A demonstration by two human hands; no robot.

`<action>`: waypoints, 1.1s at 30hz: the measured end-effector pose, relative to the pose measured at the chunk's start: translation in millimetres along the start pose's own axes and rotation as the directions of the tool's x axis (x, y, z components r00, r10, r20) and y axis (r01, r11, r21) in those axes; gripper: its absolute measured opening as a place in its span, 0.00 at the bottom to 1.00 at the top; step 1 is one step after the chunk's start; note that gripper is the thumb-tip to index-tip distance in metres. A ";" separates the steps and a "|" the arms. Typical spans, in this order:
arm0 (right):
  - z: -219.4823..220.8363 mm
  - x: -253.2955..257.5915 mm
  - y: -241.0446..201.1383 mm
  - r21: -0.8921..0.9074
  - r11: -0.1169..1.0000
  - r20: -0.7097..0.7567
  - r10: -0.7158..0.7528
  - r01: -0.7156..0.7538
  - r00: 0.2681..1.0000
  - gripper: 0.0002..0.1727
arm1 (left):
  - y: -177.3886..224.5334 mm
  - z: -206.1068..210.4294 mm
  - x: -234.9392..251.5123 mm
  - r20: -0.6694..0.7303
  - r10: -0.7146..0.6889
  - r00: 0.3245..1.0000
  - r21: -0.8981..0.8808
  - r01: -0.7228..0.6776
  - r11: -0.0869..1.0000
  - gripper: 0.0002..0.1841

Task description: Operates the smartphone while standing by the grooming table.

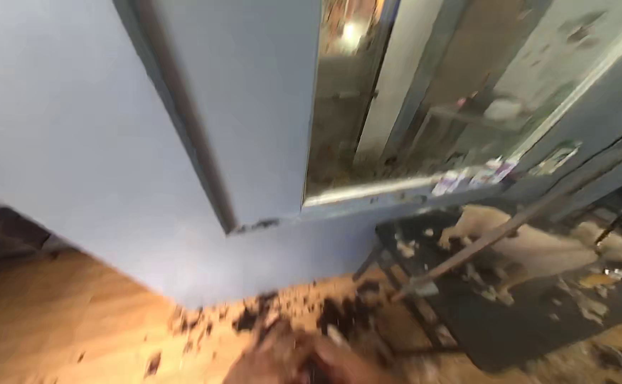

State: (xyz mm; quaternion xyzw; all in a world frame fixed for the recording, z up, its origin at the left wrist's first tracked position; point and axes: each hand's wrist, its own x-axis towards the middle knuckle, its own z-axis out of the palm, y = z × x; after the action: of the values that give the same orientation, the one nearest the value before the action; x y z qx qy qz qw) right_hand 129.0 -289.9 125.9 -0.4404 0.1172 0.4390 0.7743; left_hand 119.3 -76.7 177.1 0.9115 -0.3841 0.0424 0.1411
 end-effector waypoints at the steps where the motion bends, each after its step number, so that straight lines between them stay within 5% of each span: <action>1: 1.1 0.4 -2.3 0.022 1.000 -0.009 0.006 -0.006 1.000 0.17 | 0.9 0.8 -11.2 -0.046 -0.067 0.997 0.023 0.068 0.997 0.38; 4: -6.4 5.9 -5.8 0.108 0.990 0.109 -0.101 0.089 0.989 0.18 | 3.1 17.9 -36.7 -0.203 -0.450 0.869 -0.387 0.351 0.853 0.49; 5: -7.4 7.4 -4.4 0.122 0.986 0.102 -0.130 0.118 0.986 0.18 | 7.0 32.9 -42.6 -0.180 -0.600 0.779 -0.649 0.365 0.668 0.50; 7: -4.9 9.4 6.4 0.110 0.984 0.041 -0.147 0.142 0.988 0.18 | 26.2 63.5 -50.6 0.079 -0.789 0.609 -0.992 0.128 -0.001 0.44; 8: -3.1 11.7 9.6 0.113 0.984 0.026 -0.143 0.139 0.989 0.18 | 36.0 72.0 -49.8 0.227 -0.801 0.554 -0.958 -0.022 -0.287 0.41; 9: -1.1 15.4 10.6 0.118 0.983 0.022 -0.142 0.139 0.990 0.18 | 40.5 77.9 -49.2 0.298 -0.782 0.548 -0.890 -0.137 -0.435 0.40; 12: 7.9 22.7 10.7 0.116 0.984 -0.009 -0.132 0.133 0.991 0.16 | 40.6 85.6 -47.0 0.181 -0.772 0.610 -0.863 -0.278 -0.422 0.33; 16: 17.3 24.0 15.0 0.091 0.993 -0.040 -0.078 0.081 0.996 0.16 | 30.8 74.6 -46.4 0.226 -0.849 0.477 -0.917 -0.190 -0.351 0.19; 20: 22.4 24.0 22.8 0.110 0.993 -0.033 -0.029 0.032 0.999 0.15 | 22.2 65.1 -54.4 0.207 -0.855 0.476 -0.927 -0.185 -0.327 0.20; 27: 25.8 21.9 36.4 0.089 0.996 -0.069 -0.007 0.014 0.998 0.15 | 43.5 90.5 -68.5 0.227 -0.796 0.561 -0.789 -0.373 -0.488 0.26; 30: 26.0 24.0 44.3 -0.019 0.999 -0.162 -0.033 0.030 0.986 0.13 | 48.7 94.2 -65.8 0.286 -0.818 0.500 -0.721 -0.450 -0.527 0.24; 33: 37.5 23.1 46.1 -0.333 0.943 -0.330 -0.121 0.004 0.936 0.09 | 50.3 103.6 -70.7 0.315 -0.784 0.535 -0.632 -0.498 -0.593 0.27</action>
State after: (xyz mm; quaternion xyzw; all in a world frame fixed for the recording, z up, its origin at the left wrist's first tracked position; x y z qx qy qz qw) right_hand 98.7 -236.7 108.0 -0.6365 0.1629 0.3428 0.6714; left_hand 30.7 -91.6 76.1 0.1990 0.1951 -0.0081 0.9603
